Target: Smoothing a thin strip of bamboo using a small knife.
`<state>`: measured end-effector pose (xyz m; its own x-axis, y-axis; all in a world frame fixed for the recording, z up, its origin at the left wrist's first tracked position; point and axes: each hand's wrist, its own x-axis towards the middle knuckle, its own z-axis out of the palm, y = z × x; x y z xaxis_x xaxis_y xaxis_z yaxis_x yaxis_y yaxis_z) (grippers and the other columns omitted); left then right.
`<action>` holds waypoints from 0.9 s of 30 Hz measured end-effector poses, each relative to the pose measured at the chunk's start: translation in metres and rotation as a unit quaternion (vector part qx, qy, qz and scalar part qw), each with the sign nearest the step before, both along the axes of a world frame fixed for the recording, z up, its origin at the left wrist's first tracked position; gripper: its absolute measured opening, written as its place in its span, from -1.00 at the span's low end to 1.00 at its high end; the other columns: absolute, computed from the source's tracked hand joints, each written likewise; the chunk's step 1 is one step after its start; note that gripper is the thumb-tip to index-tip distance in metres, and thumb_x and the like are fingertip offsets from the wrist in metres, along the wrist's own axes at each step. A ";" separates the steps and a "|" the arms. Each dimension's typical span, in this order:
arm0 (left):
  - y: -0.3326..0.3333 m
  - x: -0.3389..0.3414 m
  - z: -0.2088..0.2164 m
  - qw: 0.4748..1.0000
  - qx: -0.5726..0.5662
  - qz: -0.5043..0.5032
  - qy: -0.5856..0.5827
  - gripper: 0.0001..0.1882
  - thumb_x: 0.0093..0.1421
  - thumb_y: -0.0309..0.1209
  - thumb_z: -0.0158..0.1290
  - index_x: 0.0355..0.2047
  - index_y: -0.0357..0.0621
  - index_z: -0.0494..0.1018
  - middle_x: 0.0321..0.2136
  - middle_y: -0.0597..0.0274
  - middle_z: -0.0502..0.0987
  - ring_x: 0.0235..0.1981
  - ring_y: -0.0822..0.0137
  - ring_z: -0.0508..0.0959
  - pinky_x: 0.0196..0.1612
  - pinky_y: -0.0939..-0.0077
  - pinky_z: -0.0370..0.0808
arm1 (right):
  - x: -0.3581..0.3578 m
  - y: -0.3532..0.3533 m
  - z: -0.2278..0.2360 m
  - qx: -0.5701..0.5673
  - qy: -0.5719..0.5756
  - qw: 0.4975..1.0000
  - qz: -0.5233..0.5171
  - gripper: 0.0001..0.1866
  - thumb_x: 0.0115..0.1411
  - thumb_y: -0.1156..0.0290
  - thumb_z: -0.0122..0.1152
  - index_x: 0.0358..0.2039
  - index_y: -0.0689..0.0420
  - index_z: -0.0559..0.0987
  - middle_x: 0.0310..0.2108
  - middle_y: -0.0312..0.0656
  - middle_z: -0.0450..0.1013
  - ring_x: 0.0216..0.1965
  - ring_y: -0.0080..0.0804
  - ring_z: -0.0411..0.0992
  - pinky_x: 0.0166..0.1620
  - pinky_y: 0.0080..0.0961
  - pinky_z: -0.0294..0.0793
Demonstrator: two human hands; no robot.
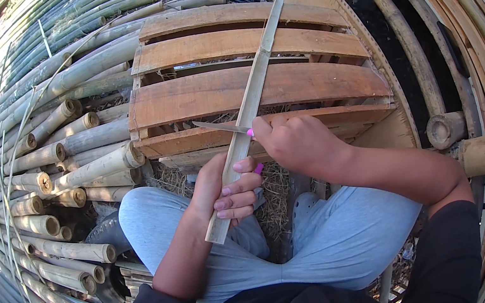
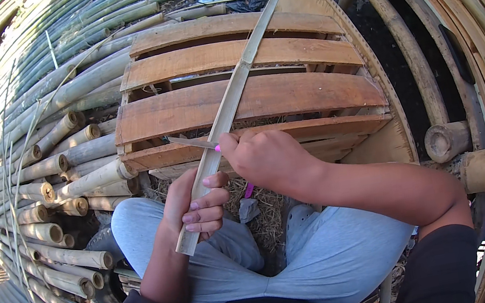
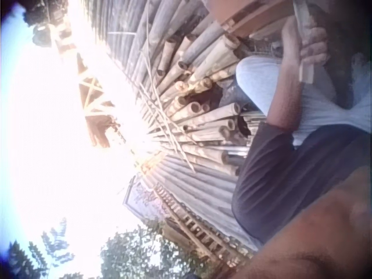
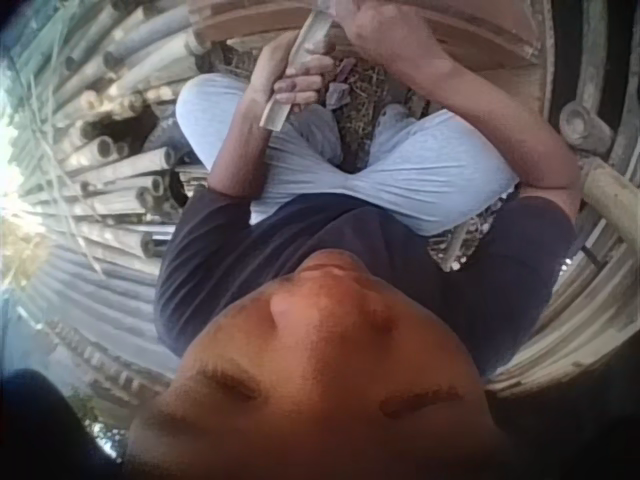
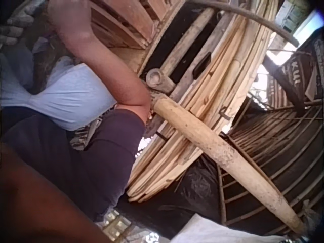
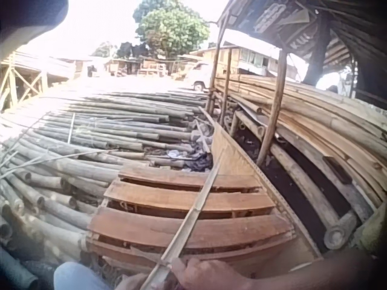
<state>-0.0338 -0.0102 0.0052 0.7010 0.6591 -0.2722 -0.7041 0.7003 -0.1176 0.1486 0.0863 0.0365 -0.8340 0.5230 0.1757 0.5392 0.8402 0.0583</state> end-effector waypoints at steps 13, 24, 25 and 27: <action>0.002 -0.005 -0.005 0.999 -0.007 -0.005 -0.044 -0.59 0.43 -0.11 -0.45 -0.45 -0.03 0.24 -0.80 0.37 0.16 -0.92 0.55 0.13 -0.91 0.64 0.11 | -0.003 -0.001 -0.006 0.057 -0.020 0.998 -0.025 -0.90 0.21 0.46 0.08 -0.38 0.17 0.37 -0.67 -0.18 0.41 -0.63 -0.35 0.53 -0.61 -0.50 0.53; 0.003 -0.004 -0.001 0.999 -0.004 -0.007 0.033 -0.62 0.42 -0.12 -0.39 -0.49 0.04 0.22 -0.81 0.43 0.12 -0.93 0.59 0.07 -0.94 0.68 0.04 | -0.002 -0.017 0.002 0.030 -0.053 0.998 0.009 -0.89 0.22 0.46 0.07 -0.41 0.17 0.37 -0.66 -0.15 0.45 -0.63 -0.28 0.55 -0.60 -0.43 0.54; 0.002 -0.003 0.001 1.000 -0.006 -0.011 0.028 -0.61 0.42 -0.11 -0.39 -0.50 0.04 0.22 -0.81 0.43 0.12 -0.93 0.59 0.07 -0.94 0.68 0.04 | 0.000 -0.002 0.002 0.013 -0.031 0.999 -0.010 -0.90 0.22 0.46 0.06 -0.40 0.17 0.36 -0.66 -0.12 0.46 -0.62 -0.25 0.55 -0.59 -0.41 0.55; 0.001 -0.003 0.000 1.000 -0.006 -0.009 0.016 -0.62 0.42 -0.12 -0.41 -0.48 0.01 0.22 -0.81 0.41 0.14 -0.93 0.58 0.10 -0.93 0.67 0.06 | 0.002 0.022 -0.001 0.014 0.012 1.000 -0.019 -0.90 0.21 0.45 0.06 -0.40 0.18 0.38 -0.69 -0.16 0.47 -0.61 -0.27 0.56 -0.58 -0.42 0.56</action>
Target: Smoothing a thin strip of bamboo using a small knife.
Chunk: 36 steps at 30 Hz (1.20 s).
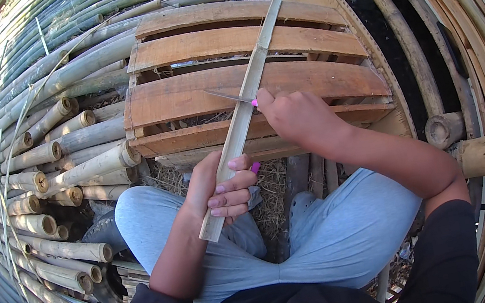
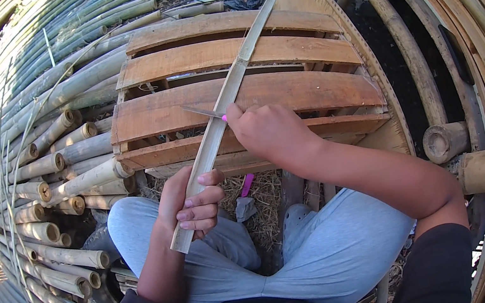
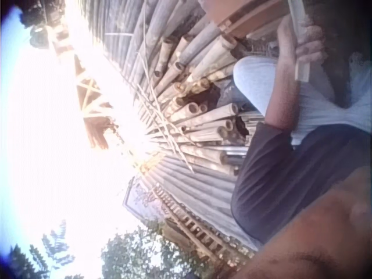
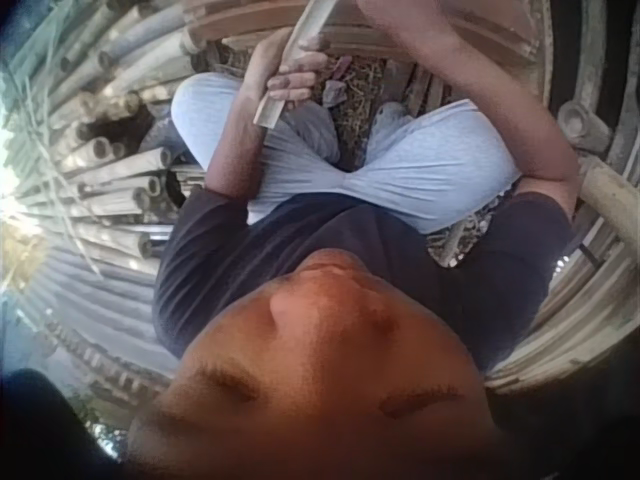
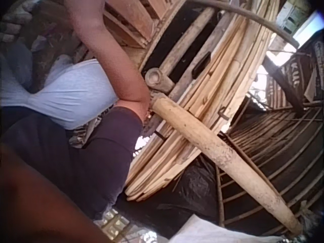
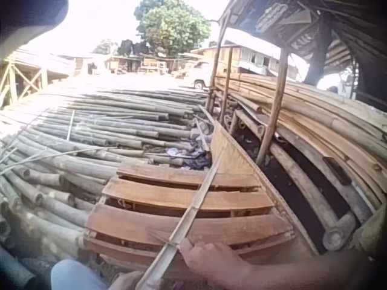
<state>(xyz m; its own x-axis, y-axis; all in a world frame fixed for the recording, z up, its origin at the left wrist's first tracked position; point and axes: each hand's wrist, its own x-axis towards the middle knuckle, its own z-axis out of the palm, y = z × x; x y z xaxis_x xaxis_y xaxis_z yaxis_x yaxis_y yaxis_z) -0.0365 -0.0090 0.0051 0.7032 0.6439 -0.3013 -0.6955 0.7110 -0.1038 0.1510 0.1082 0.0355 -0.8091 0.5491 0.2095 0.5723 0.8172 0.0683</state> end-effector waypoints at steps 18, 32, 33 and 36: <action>0.001 -0.001 -0.001 1.000 0.005 -0.003 0.002 -0.63 0.42 -0.14 -0.40 -0.49 0.04 0.22 -0.81 0.43 0.12 -0.93 0.60 0.07 -0.92 0.70 -0.01 | -0.009 -0.017 0.007 -0.046 -0.009 0.999 -0.009 -0.90 0.25 0.45 0.04 -0.37 0.21 0.38 -0.66 -0.03 0.49 -0.57 -0.16 0.57 -0.54 -0.33 0.58; 0.003 0.007 0.000 0.998 0.036 -0.002 0.060 -0.62 0.42 -0.11 -0.44 -0.48 0.05 0.19 -0.80 0.47 0.08 -0.92 0.60 0.04 -0.92 0.70 -0.03 | -0.002 0.009 0.016 -0.132 -0.018 0.989 -0.061 -0.91 0.29 0.50 -0.05 -0.29 0.27 0.36 -0.58 0.11 0.50 -0.48 0.09 0.55 -0.44 -0.13 0.56; 0.001 0.009 0.001 0.997 0.038 -0.003 0.061 -0.62 0.42 -0.11 -0.44 -0.48 0.05 0.19 -0.80 0.47 0.08 -0.92 0.60 0.04 -0.92 0.70 -0.03 | -0.001 0.008 0.017 -0.130 -0.016 0.989 -0.061 -0.91 0.29 0.50 -0.05 -0.29 0.27 0.36 -0.58 0.11 0.50 -0.48 0.09 0.55 -0.44 -0.13 0.56; -0.003 0.014 0.004 0.983 0.061 -0.001 0.172 -0.61 0.44 -0.07 -0.43 -0.47 0.05 0.16 -0.78 0.48 0.08 -0.90 0.60 0.03 -0.90 0.68 -0.02 | 0.004 0.008 0.022 -0.166 0.001 0.984 -0.067 -0.87 0.32 0.46 -0.06 -0.29 0.28 0.36 -0.58 0.15 0.49 -0.47 0.15 0.53 -0.41 -0.03 0.51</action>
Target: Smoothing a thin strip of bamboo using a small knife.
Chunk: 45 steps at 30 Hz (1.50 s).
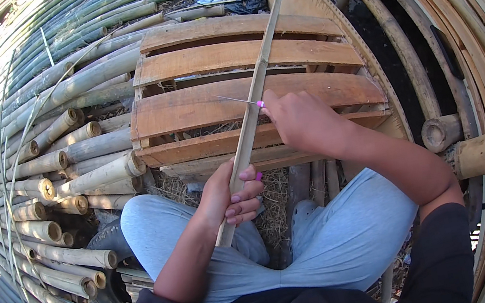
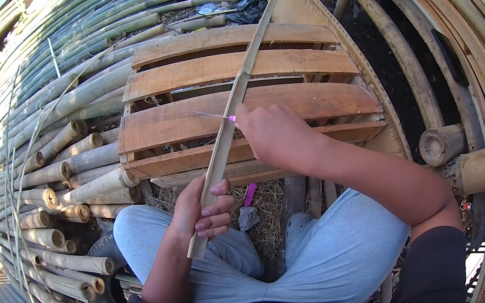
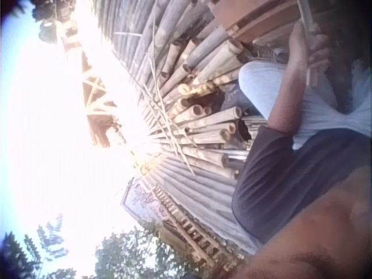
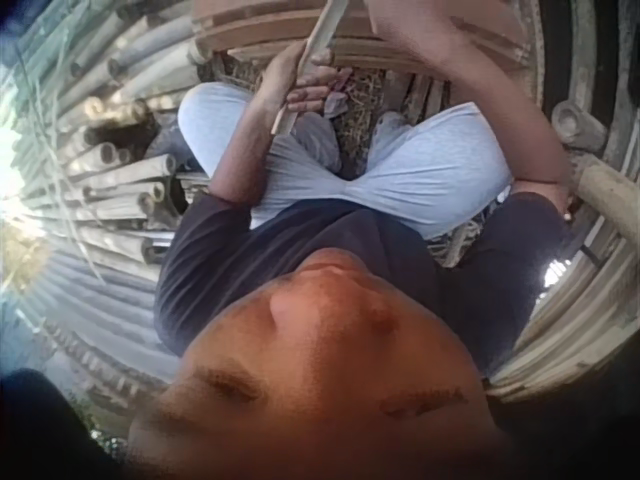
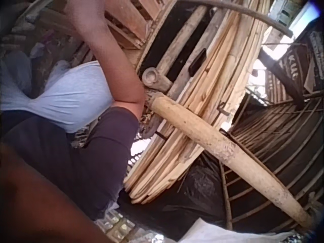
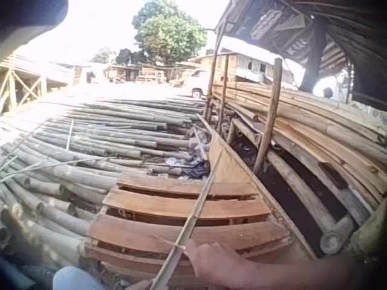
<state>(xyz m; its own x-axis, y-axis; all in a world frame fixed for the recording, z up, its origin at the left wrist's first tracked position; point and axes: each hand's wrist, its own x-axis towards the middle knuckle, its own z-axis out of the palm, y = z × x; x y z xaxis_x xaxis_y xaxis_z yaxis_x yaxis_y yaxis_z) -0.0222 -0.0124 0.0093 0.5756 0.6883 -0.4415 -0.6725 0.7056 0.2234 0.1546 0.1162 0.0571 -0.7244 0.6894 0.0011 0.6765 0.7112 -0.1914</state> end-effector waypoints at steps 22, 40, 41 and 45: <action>-0.017 0.036 0.004 0.969 0.127 0.000 0.213 -0.49 0.41 0.18 -0.37 -0.43 0.04 0.14 -0.75 0.45 0.11 -0.85 0.56 0.13 -0.78 0.67 0.07 | 0.011 0.039 -0.022 -0.250 0.207 0.929 -0.180 -0.52 0.23 0.13 0.23 -0.65 0.30 0.52 -0.77 -0.21 0.36 -0.69 -0.51 0.27 -0.53 -0.34 0.30; -0.003 0.020 0.016 0.970 0.097 0.052 0.216 -0.56 0.45 0.04 -0.36 -0.26 -0.07 0.24 -0.73 0.39 0.19 -0.86 0.53 0.19 -0.86 0.69 0.08 | -0.007 -0.004 -0.008 -0.253 0.218 0.930 -0.151 -0.67 0.18 0.29 0.15 -0.56 0.32 0.52 -0.69 0.02 0.42 -0.64 -0.16 0.44 -0.48 -0.23 0.38; -0.003 0.018 0.015 0.970 0.096 0.050 0.216 -0.56 0.45 0.04 -0.36 -0.26 -0.07 0.24 -0.73 0.39 0.19 -0.86 0.53 0.19 -0.86 0.69 0.08 | -0.008 -0.007 -0.007 -0.242 0.206 0.939 -0.127 -0.66 0.19 0.28 0.16 -0.56 0.32 0.53 -0.67 0.07 0.44 -0.62 -0.05 0.46 -0.46 -0.19 0.40; -0.002 0.008 0.016 0.990 0.018 0.022 0.136 -0.54 0.44 0.09 -0.37 -0.36 0.01 0.23 -0.85 0.49 0.08 -0.94 0.58 0.03 -0.90 0.68 -0.05 | -0.004 -0.020 0.003 -0.134 0.233 0.960 -0.077 -0.72 0.29 0.34 0.06 -0.41 0.34 0.47 -0.66 0.12 0.44 -0.61 0.06 0.48 -0.46 -0.13 0.45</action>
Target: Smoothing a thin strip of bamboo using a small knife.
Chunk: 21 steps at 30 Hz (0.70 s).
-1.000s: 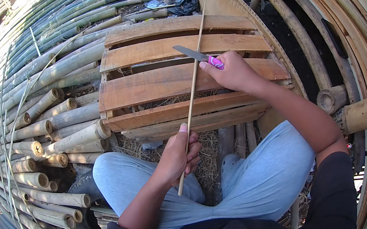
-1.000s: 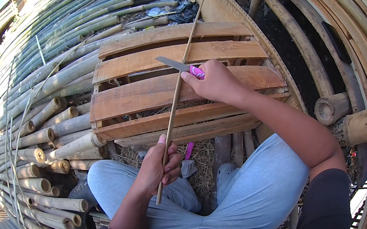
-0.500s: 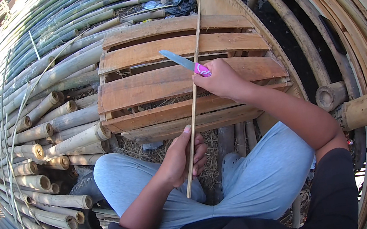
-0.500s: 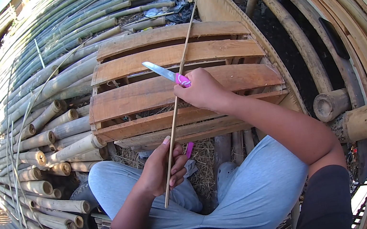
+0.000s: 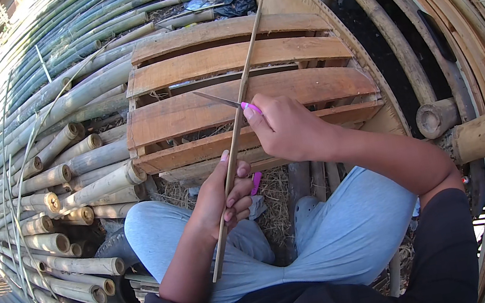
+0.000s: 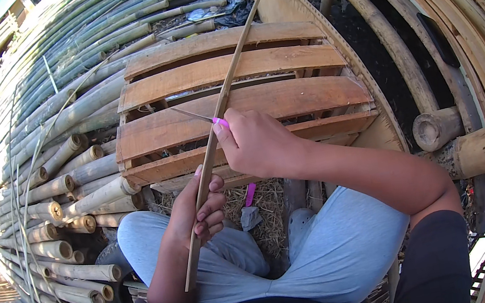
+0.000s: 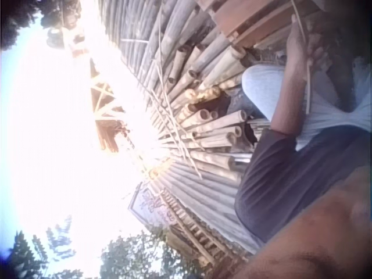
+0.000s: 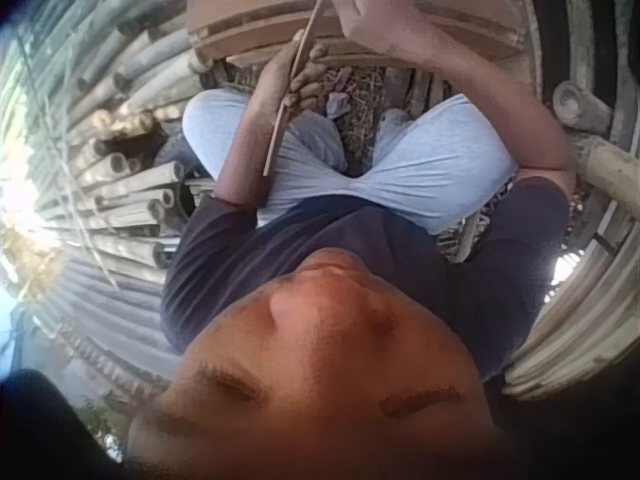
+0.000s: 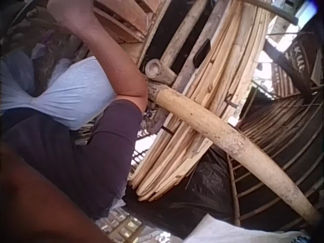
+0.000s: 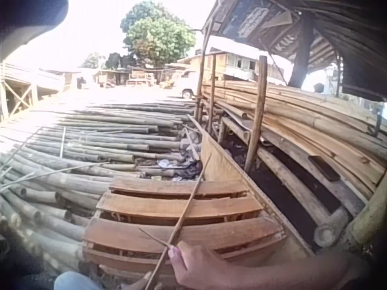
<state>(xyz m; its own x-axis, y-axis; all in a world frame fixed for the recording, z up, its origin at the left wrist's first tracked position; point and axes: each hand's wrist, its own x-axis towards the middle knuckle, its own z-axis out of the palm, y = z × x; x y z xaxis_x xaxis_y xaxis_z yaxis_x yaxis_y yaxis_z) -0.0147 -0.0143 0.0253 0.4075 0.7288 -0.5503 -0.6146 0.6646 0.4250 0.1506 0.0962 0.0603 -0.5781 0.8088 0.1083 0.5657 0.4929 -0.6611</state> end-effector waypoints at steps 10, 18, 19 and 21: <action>-0.001 -0.001 -0.001 1.000 -0.017 0.011 0.005 -0.57 0.45 0.06 -0.37 -0.44 0.08 0.18 -0.85 0.49 0.07 -0.95 0.57 0.00 -0.89 0.68 -0.08 | 0.009 -0.024 -0.021 0.268 -0.183 0.930 0.174 -0.89 0.25 0.44 0.06 -0.40 0.14 0.36 -0.70 -0.12 0.39 -0.66 -0.17 0.49 -0.62 -0.38 0.47; 0.001 0.001 -0.003 0.999 -0.024 0.012 -0.030 -0.55 0.44 0.09 -0.36 -0.44 0.08 0.18 -0.86 0.49 0.05 -0.94 0.56 -0.02 -0.87 0.66 -0.09 | 0.012 0.022 -0.024 0.326 -0.247 0.909 0.083 -0.86 0.25 0.37 0.09 -0.41 0.10 0.37 -0.70 -0.22 0.37 -0.67 -0.35 0.50 -0.61 -0.43 0.48; -0.001 -0.001 -0.004 1.000 -0.015 0.015 -0.004 -0.55 0.44 0.09 -0.35 -0.44 0.06 0.18 -0.84 0.48 0.07 -0.93 0.55 -0.01 -0.87 0.66 -0.08 | 0.007 0.013 -0.020 0.327 -0.249 0.908 0.084 -0.86 0.25 0.37 0.09 -0.41 0.10 0.37 -0.70 -0.22 0.37 -0.67 -0.35 0.50 -0.61 -0.43 0.48; -0.001 -0.002 -0.005 1.000 -0.005 0.023 0.021 -0.54 0.44 0.09 -0.35 -0.44 0.05 0.18 -0.82 0.46 0.09 -0.92 0.55 0.00 -0.87 0.66 -0.06 | 0.001 -0.008 -0.018 0.382 -0.245 0.881 0.133 -0.85 0.26 0.34 0.09 -0.41 0.10 0.38 -0.67 -0.23 0.39 -0.66 -0.34 0.50 -0.61 -0.43 0.48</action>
<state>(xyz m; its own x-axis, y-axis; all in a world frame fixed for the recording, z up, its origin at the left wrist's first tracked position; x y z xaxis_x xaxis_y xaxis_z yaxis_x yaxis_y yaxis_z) -0.0169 -0.0149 0.0202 0.3504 0.7406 -0.5733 -0.6263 0.6404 0.4445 0.1520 0.0885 0.0425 -0.8651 0.4366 0.2469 0.4880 0.8463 0.2135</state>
